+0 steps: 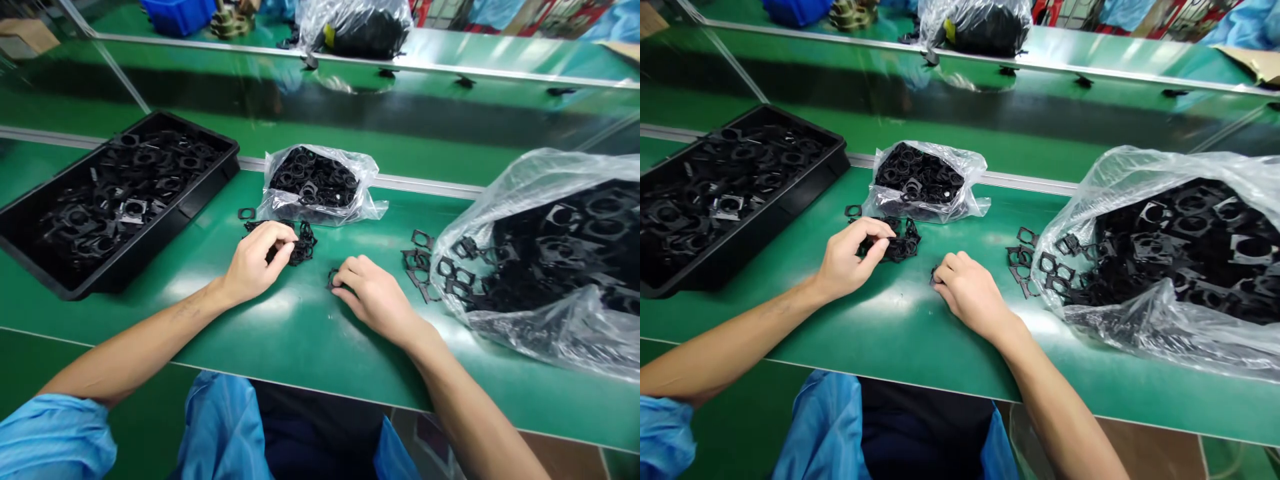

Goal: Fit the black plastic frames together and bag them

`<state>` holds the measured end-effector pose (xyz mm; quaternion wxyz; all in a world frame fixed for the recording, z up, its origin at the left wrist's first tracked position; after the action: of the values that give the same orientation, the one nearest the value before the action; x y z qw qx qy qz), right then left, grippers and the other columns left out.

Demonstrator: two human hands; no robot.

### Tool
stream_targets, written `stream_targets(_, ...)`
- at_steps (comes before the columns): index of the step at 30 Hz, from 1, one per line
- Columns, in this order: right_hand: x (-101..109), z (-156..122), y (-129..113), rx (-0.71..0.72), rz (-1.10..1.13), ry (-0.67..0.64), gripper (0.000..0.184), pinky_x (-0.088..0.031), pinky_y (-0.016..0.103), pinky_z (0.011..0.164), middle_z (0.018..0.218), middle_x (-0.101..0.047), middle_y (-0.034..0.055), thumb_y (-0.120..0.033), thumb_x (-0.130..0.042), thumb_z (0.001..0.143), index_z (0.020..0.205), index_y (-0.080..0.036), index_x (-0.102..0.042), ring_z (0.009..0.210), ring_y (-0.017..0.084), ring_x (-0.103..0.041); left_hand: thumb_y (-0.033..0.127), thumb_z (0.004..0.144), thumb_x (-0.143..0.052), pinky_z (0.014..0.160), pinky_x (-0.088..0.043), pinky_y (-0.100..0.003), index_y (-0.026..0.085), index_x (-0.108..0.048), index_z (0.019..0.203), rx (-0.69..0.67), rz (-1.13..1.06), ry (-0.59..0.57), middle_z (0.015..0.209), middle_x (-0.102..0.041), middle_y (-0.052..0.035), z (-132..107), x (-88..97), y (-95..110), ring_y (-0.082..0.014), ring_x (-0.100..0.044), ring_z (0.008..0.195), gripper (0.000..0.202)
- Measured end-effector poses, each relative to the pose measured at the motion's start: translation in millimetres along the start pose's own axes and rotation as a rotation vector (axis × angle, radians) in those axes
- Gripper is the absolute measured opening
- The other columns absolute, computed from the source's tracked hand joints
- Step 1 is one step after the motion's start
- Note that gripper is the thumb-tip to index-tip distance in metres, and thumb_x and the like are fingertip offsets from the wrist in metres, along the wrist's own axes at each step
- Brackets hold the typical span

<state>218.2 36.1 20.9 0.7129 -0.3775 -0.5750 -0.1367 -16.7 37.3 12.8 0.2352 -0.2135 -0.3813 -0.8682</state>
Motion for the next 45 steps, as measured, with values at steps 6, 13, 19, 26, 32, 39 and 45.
stream_targets(6,1,-1,1,-0.002,0.06,0.063,0.016,-0.051,0.04,0.085,0.112,-0.065,0.0104,-0.022,-0.07,0.092,0.106,-0.022,-0.063,0.098,0.027,-0.058,0.021,0.088,-0.065,0.064,-0.051,-0.021,0.019,-0.054,0.09,0.353,-0.304,0.151,0.08,-0.065,0.0013,9,11.2,-23,-0.0113,-0.068,0.074,0.01)
stream_targets(13,-2,1,1,-0.034,0.038,0.032,0.025,-0.05,0.039,0.078,0.101,-0.066,0.0092,-0.031,-0.077,0.088,0.104,-0.021,-0.061,0.09,0.027,-0.059,0.024,0.09,-0.065,0.067,-0.052,-0.023,0.018,-0.063,0.104,0.195,-0.123,0.091,0.086,-0.067,-0.0004,5,11.1,-11,-0.0097,-0.06,0.069,0.015)
stream_targets(19,-11,2,-10,-0.082,0.235,0.025,0.025,-0.044,0.029,0.07,0.086,-0.063,0.0015,-0.023,-0.075,0.086,0.092,-0.023,-0.051,0.077,0.02,-0.057,0.02,0.095,-0.06,0.071,-0.054,-0.025,0.018,-0.067,0.111,-0.054,-0.133,-0.121,0.089,-0.072,-0.0033,-8,-2.6,15,-0.0119,-0.063,0.072,0.017)
stream_targets(26,-11,1,-19,-0.047,0.535,0.25,0.014,-0.044,0.027,0.063,0.076,-0.058,0.0009,-0.016,-0.056,0.094,0.082,-0.022,-0.054,0.066,0.015,-0.053,0.03,0.095,-0.066,0.07,-0.054,-0.026,0.017,-0.068,0.099,-0.084,-0.21,-0.35,0.083,-0.069,-0.0043,-15,-14.0,21,-0.0149,-0.065,0.074,0.013)
stream_targets(32,-7,3,-20,-0.119,0.785,0.306,0.017,-0.052,0.028,0.067,0.084,-0.064,0.0038,-0.037,-0.068,0.093,0.089,-0.021,-0.065,0.071,0.015,-0.06,0.021,0.096,-0.061,0.067,-0.053,-0.026,0.019,-0.069,0.091,-0.155,-0.185,-0.236,0.079,-0.07,-0.0034,-12,-12.6,24,-0.014,-0.065,0.071,0.009)
stream_targets(39,-11,9,-16,-0.347,1.287,0.033,0.037,-0.056,0.027,0.066,0.078,-0.069,0.0019,-0.055,-0.066,0.092,0.097,-0.018,-0.07,0.07,0.014,-0.067,0.014,0.091,-0.069,0.072,-0.056,-0.028,0.019,-0.069,0.095,-0.308,-0.173,-0.119,0.083,-0.071,-0.0033,-15,-9.2,25,-0.0134,-0.065,0.074,0.006)
stream_targets(45,-18,6,-16,-0.483,1.688,-0.081,0.039,-0.057,0.021,0.06,0.083,-0.073,-0.001,-0.031,-0.092,0.069,0.101,-0.017,-0.074,0.062,0.008,-0.067,0.012,0.092,-0.067,0.074,-0.059,-0.03,0.02,-0.068,0.101,-0.345,-0.195,-0.149,0.089,-0.072,-0.0051,-17,-7.7,34,-0.016,-0.068,0.08,0.012)
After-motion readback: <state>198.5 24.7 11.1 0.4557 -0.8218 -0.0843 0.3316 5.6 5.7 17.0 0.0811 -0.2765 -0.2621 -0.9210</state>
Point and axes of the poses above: each hand's wrist, its own z-axis towards the middle knuckle, its own x-axis out of the back of the hand, y = z × x, the point moved 2 cm from there along z, towards the middle knuckle
